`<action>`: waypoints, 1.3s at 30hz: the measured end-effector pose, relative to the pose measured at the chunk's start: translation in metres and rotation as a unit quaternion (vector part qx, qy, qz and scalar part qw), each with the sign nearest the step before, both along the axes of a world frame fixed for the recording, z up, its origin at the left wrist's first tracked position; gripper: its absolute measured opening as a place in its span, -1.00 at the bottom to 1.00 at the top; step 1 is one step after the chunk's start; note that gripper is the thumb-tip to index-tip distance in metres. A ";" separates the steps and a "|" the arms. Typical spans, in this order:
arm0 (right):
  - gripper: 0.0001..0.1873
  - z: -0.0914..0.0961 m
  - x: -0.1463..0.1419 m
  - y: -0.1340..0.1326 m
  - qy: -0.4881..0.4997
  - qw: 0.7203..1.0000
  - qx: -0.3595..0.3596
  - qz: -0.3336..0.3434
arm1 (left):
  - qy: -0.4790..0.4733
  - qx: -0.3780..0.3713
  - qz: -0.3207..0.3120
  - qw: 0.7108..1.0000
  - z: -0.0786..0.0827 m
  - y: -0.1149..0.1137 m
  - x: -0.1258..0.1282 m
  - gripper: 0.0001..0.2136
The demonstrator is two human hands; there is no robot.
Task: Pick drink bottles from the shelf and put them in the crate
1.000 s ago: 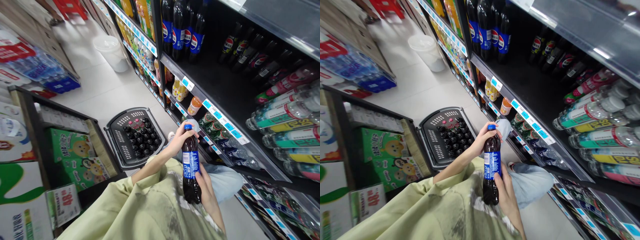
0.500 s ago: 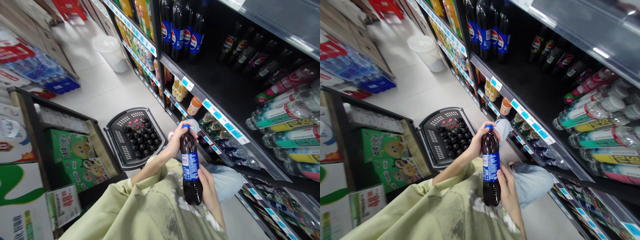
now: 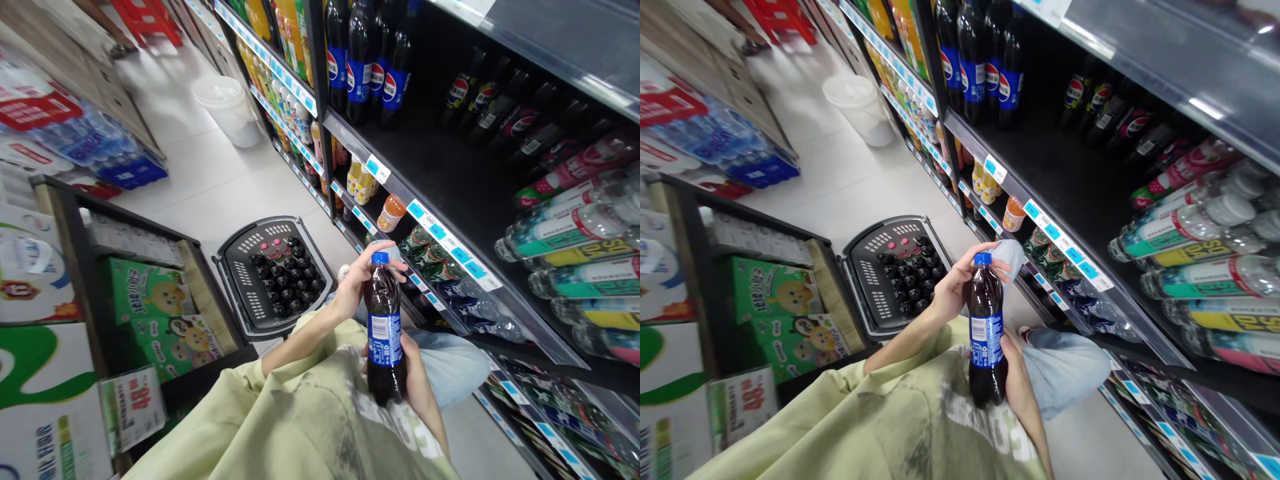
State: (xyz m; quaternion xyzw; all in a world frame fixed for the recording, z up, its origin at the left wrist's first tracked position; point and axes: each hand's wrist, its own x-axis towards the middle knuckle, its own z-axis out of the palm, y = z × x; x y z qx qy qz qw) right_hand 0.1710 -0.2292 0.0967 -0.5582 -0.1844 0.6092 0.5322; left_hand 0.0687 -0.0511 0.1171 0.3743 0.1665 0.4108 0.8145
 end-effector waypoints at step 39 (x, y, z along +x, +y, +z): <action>-0.29 0.003 -0.006 0.015 0.228 0.974 -0.010 0.020 | 0.080 0.089 -0.033 0.992 -0.005 0.001 0.002 -0.51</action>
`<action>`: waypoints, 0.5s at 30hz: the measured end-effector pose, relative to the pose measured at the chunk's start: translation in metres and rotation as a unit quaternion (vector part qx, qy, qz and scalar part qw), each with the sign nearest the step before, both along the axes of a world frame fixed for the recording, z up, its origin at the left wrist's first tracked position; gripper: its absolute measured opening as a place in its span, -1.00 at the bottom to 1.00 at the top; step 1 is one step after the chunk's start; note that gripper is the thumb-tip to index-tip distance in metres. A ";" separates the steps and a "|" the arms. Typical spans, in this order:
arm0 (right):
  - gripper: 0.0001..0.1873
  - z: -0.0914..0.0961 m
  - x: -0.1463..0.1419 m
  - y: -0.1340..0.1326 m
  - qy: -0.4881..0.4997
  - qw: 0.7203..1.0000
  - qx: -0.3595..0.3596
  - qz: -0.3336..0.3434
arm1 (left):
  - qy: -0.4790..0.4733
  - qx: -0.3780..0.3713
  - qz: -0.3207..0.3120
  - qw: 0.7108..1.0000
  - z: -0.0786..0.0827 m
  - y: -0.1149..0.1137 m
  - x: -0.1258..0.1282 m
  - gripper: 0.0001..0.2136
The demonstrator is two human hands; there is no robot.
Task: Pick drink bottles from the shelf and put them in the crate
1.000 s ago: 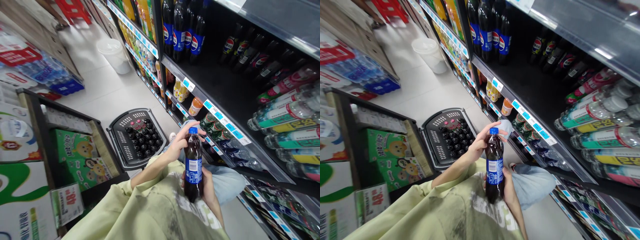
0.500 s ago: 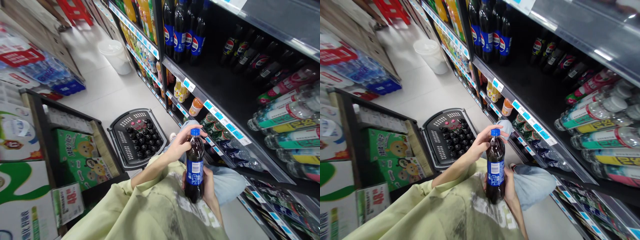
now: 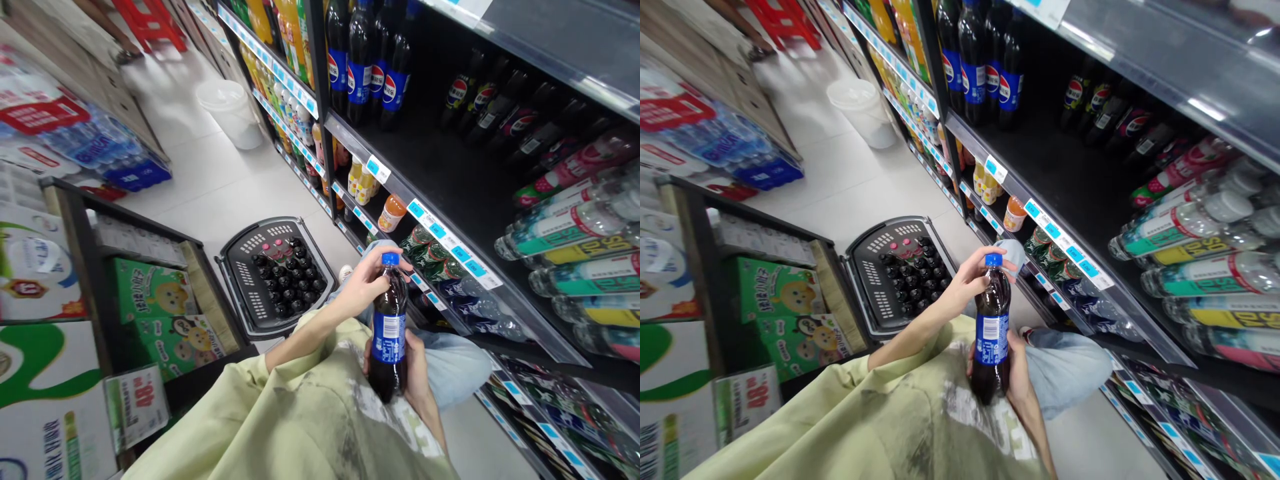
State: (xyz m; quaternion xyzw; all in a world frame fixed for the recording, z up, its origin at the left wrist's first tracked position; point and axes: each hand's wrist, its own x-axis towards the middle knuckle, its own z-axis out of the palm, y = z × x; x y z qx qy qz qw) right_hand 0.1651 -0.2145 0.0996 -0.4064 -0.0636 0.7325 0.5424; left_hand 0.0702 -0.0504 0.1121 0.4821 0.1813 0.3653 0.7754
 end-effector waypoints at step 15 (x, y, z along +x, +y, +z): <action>-0.40 -0.005 0.005 -0.004 -0.039 0.999 -0.014 0.002 | 0.065 -0.079 0.024 0.995 -0.011 0.009 0.024 -0.55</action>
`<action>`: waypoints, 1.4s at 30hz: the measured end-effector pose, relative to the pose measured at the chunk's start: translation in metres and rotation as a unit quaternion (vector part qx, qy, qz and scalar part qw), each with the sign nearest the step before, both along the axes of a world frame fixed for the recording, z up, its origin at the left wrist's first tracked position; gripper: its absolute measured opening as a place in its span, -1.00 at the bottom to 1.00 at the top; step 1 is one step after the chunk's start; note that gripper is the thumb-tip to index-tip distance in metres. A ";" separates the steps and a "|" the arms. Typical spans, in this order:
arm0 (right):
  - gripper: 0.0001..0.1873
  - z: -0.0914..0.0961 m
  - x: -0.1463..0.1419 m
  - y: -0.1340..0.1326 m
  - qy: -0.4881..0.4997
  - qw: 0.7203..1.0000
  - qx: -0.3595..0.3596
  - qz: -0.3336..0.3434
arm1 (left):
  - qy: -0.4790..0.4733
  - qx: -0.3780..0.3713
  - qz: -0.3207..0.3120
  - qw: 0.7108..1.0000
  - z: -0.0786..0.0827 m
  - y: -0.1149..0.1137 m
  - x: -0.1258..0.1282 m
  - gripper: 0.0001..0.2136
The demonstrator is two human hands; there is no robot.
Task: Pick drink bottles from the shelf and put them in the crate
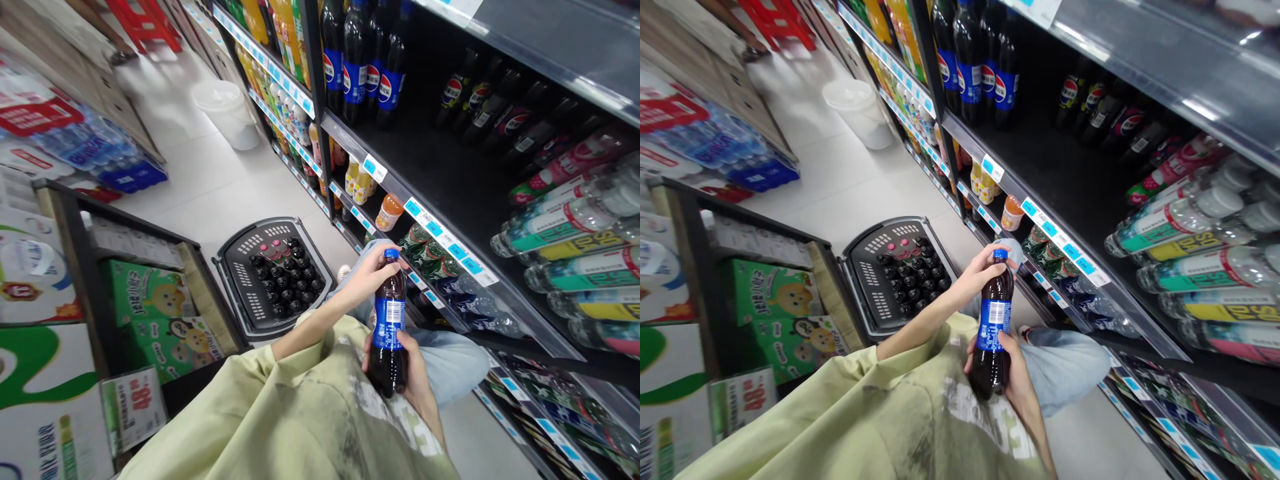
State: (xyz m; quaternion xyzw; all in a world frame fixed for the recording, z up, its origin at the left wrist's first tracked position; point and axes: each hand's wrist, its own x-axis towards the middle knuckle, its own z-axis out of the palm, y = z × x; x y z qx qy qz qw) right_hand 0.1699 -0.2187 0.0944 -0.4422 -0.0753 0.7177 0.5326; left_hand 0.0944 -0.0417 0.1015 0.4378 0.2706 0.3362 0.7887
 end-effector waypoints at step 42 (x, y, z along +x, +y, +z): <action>-0.57 -0.004 -0.007 0.000 -0.063 0.996 -0.024 -0.066 | -0.062 -0.178 0.000 0.982 0.009 0.009 -0.006 -0.45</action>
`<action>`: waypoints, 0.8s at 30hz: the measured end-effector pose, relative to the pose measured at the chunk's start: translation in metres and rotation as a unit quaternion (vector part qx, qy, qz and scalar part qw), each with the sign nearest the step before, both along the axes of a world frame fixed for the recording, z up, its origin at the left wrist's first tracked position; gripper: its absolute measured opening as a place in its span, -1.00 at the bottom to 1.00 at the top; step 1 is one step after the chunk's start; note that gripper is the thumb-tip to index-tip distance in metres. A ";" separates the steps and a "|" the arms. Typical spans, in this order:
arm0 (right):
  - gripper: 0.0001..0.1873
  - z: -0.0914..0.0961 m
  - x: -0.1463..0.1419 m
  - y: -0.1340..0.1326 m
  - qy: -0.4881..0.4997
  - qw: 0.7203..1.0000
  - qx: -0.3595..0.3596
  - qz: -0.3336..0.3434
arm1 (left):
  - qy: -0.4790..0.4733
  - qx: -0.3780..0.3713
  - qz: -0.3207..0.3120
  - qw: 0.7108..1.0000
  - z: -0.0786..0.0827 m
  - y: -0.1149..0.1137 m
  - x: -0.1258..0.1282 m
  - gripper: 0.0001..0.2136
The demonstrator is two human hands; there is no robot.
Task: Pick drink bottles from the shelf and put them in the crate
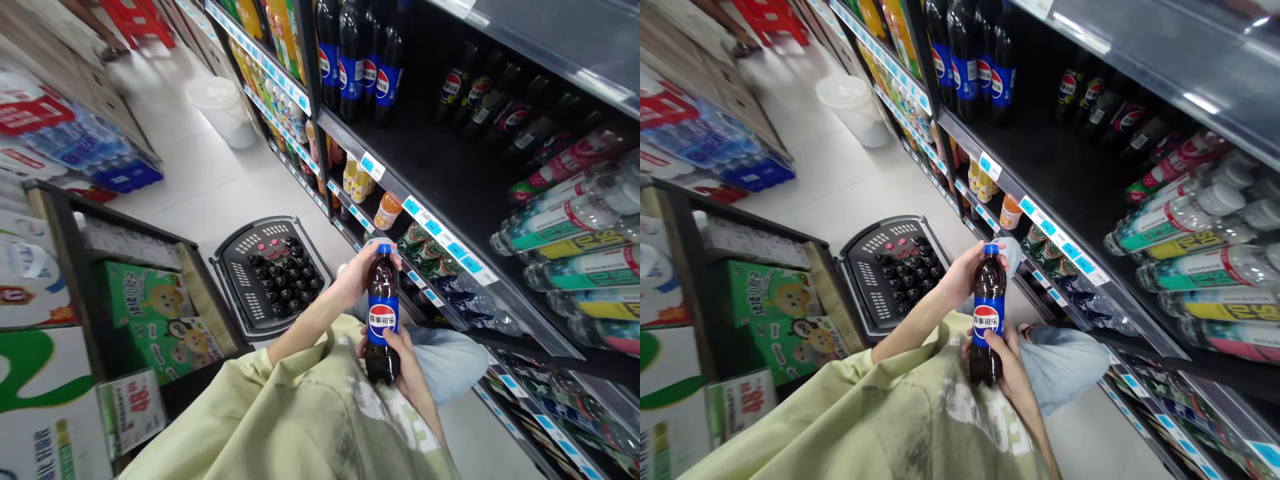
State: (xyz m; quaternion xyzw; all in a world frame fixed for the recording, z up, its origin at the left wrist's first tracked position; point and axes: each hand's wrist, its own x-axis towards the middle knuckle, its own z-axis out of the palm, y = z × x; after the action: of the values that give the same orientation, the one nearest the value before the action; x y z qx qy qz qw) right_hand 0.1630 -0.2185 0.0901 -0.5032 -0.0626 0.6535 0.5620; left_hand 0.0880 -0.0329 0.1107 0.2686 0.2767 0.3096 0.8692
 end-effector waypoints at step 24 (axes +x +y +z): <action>-0.27 -0.024 0.017 -0.016 0.269 0.954 0.094 0.098 | -0.050 0.031 -0.025 0.998 0.020 -0.010 0.001 -0.45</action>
State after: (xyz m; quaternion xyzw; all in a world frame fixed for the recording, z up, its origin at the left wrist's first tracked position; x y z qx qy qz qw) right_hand 0.1796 -0.2346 0.0660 -0.2454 -0.0197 0.8077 0.5358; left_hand 0.0886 -0.0428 0.1302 0.2868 0.2167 0.3096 0.8803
